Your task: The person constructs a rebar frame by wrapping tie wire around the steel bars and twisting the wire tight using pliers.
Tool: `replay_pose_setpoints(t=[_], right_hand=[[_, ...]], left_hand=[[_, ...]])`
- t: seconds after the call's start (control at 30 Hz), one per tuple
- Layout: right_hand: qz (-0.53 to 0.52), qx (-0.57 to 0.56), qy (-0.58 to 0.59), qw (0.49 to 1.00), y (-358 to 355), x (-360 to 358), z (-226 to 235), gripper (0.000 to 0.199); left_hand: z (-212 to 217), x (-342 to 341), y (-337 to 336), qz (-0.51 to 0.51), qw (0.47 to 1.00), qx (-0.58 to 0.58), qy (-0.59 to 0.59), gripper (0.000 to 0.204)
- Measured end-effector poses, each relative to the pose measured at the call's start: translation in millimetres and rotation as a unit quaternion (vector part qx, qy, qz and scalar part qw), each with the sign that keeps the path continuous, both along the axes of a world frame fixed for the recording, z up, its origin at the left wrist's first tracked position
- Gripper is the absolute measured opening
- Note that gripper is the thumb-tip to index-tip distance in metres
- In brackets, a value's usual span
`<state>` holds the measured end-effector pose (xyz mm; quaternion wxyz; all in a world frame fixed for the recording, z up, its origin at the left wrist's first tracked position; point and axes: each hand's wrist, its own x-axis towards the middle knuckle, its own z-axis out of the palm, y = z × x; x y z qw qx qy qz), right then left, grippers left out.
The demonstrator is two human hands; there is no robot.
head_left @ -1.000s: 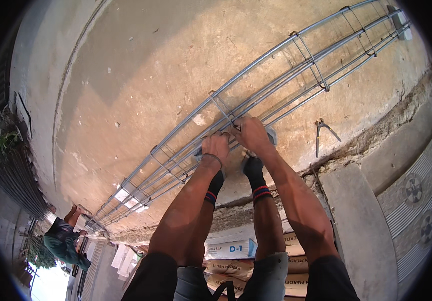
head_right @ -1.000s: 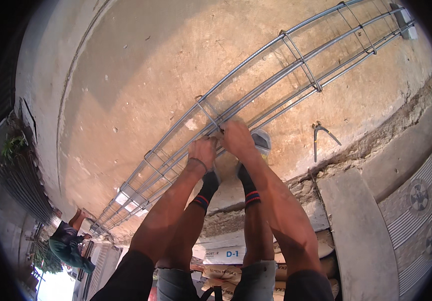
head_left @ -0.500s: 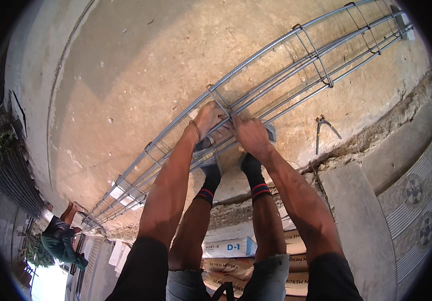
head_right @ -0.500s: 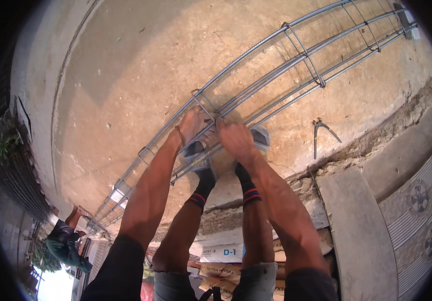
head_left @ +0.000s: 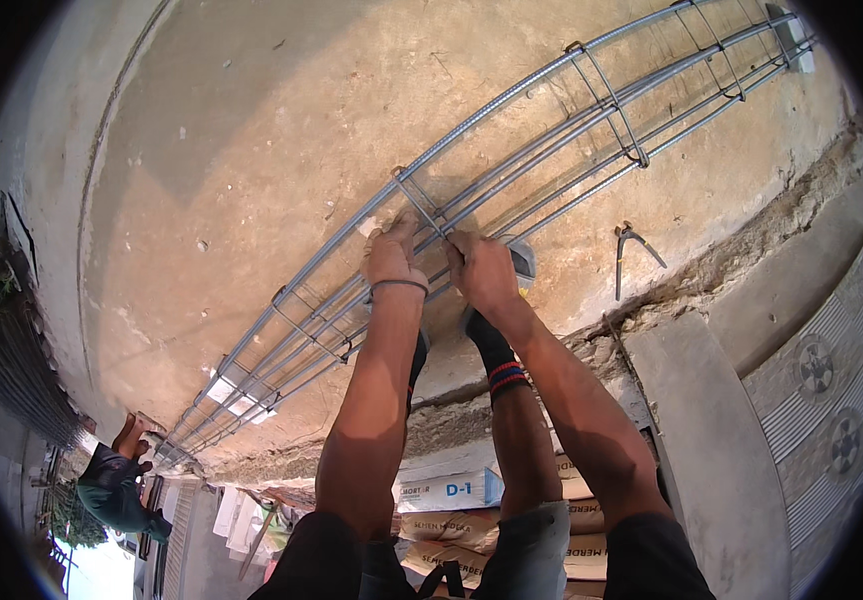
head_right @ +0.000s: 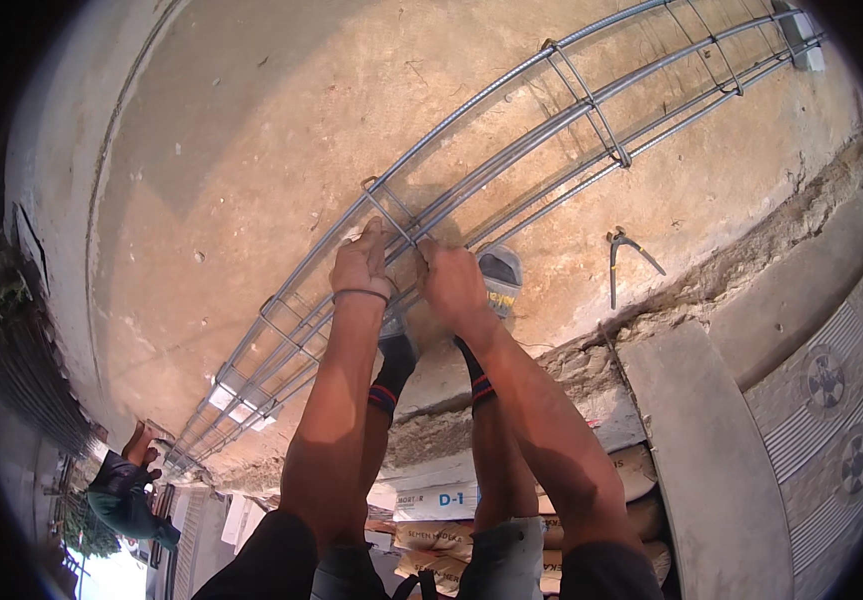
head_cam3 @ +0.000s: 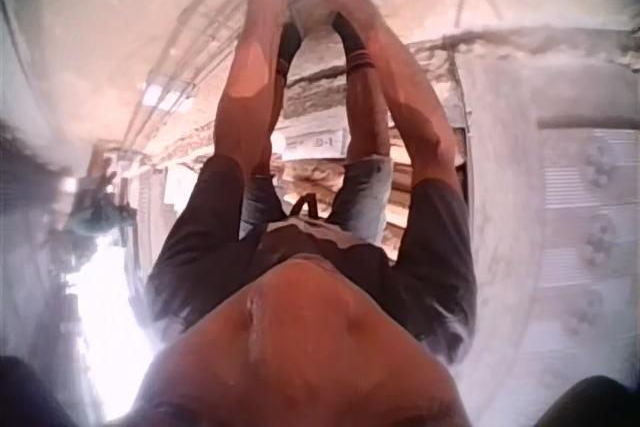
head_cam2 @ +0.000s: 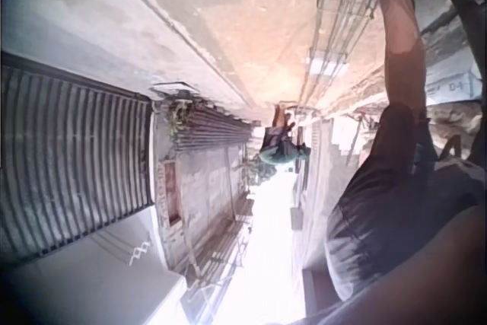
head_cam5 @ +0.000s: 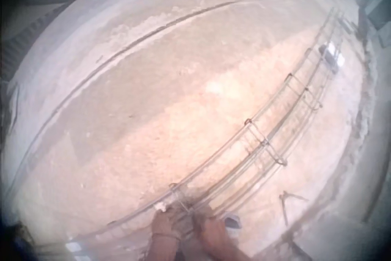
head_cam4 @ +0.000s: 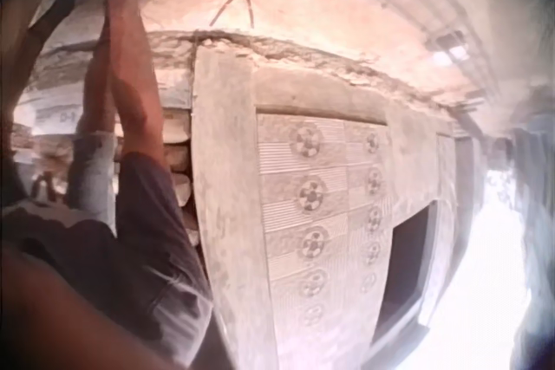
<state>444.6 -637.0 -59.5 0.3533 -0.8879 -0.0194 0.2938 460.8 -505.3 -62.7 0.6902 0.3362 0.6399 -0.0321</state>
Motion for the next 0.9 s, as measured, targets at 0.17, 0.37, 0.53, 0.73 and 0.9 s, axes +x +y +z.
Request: replay_pose_setpoints(t=[0.17, 0.37, 0.53, 0.73, 0.9], right_hand=[[-0.049, -0.003, 0.023, 0.999, 4, 2, 17, 0.012], [-0.108, 0.011, 0.161, 0.981, 13, 44, 40, 0.018], [-0.152, 0.052, 0.346, 0.925, 35, 72, 45, 0.020], [0.024, 0.085, 0.105, 0.991, 41, 23, 73, 0.020], [-0.481, 0.186, 0.414, 0.750, 19, 16, 60, 0.025]], left_hand=[[30, 11, -2, -0.158, 0.968, 0.145, -0.132, 0.031], [46, -22, -2, -0.110, 0.987, 0.019, -0.112, 0.030], [31, -60, -3, -0.024, 0.988, -0.120, -0.090, 0.030], [7, -16, 41, -0.248, 0.933, -0.259, 0.005, 0.019], [16, 24, 40, -0.551, 0.820, -0.130, 0.088, 0.014]])
